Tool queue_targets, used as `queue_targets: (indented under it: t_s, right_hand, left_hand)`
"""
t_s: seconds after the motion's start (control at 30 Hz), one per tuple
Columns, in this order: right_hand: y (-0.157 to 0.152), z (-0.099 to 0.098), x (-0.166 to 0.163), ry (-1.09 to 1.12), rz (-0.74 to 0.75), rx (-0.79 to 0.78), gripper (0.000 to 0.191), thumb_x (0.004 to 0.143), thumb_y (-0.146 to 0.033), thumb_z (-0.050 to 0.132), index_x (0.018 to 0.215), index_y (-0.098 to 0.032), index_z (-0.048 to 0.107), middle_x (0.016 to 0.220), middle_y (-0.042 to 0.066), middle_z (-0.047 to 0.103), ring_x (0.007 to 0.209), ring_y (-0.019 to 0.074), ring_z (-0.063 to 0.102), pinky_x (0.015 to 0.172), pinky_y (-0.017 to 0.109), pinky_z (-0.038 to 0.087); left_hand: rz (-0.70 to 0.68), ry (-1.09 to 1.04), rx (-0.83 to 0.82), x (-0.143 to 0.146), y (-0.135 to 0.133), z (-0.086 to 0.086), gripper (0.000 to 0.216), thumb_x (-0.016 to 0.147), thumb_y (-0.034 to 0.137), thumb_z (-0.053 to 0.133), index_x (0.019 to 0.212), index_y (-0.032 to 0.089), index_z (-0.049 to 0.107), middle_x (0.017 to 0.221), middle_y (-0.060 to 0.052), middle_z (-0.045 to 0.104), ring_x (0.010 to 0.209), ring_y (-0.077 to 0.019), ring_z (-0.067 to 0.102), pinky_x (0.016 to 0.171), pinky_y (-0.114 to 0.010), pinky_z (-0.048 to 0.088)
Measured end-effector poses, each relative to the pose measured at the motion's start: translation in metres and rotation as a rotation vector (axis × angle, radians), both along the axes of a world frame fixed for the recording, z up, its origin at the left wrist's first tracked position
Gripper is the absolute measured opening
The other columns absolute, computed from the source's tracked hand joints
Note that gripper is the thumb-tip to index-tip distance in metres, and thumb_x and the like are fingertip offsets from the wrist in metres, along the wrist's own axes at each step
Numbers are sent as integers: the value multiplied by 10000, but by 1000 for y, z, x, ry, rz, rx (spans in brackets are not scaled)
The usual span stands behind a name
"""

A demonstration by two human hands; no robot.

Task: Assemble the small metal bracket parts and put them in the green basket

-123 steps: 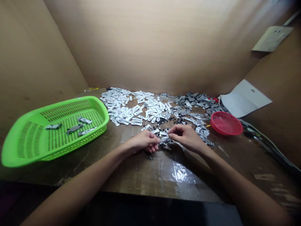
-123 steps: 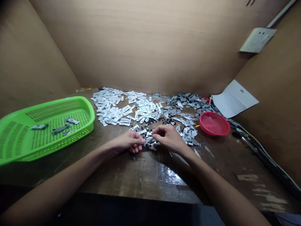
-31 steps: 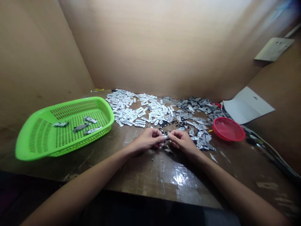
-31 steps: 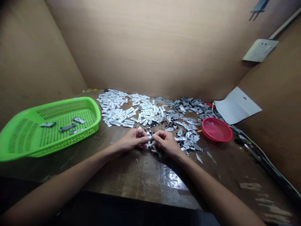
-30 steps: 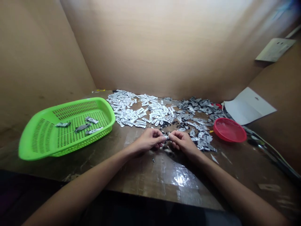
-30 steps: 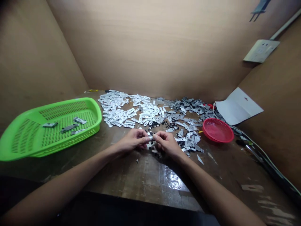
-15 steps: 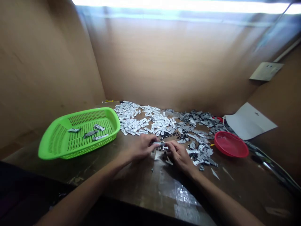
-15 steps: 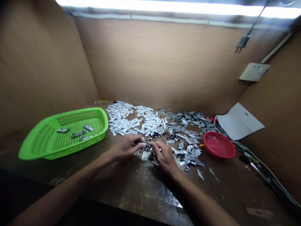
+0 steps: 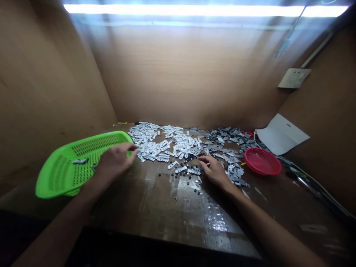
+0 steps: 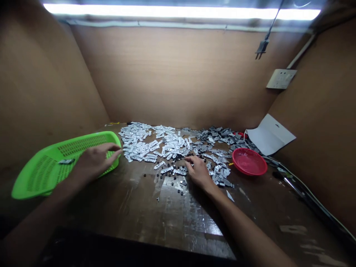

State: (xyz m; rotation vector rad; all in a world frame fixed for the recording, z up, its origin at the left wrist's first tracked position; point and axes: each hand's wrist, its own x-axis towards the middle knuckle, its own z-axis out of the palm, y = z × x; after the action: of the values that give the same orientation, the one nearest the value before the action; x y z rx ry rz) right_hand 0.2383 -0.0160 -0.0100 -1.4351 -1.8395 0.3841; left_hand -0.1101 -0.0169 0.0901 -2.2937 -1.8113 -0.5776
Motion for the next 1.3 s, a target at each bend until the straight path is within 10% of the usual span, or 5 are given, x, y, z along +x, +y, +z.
queue_targets:
  t_s: [0.33, 0.67, 0.93, 1.3]
  right_hand:
    - [71, 10, -5, -407, 106, -32, 369, 799, -91, 472, 1130, -195, 598, 1087, 99, 580, 1011, 211, 511, 868, 316, 377]
    - [58, 13, 6, -552, 130, -14, 177, 810, -249, 555, 922, -204, 684, 892, 77, 598, 881, 221, 520, 773, 318, 393]
    - [-8, 21, -30, -583, 278, 290, 369, 882, -138, 386, 1214, -219, 525, 931, 91, 594, 835, 204, 496, 751, 332, 408]
    - [1, 7, -26, -392, 391, 430, 489, 876, -103, 395, 1353, -198, 343, 985, 86, 612, 828, 192, 540, 750, 362, 460]
  left_hand:
    - [-538, -193, -184, 109, 21, -57, 215, 828, 371, 478, 844, 206, 614, 788, -75, 606, 721, -202, 540, 688, -284, 362]
    - [-536, -536, -279, 106, 21, -76, 207, 831, 350, 488, 889, 204, 622, 872, -75, 637, 789, -193, 569, 737, -291, 399]
    - [-392, -1187, -1111, 123, 13, -86, 372, 712, 493, 605, 784, 130, 573, 710, -65, 635, 614, -137, 587, 527, -224, 422]
    - [-269, -1453, -1455, 116, 20, -83, 232, 657, 267, 671, 789, 91, 596, 761, -80, 635, 637, -108, 604, 552, -175, 446]
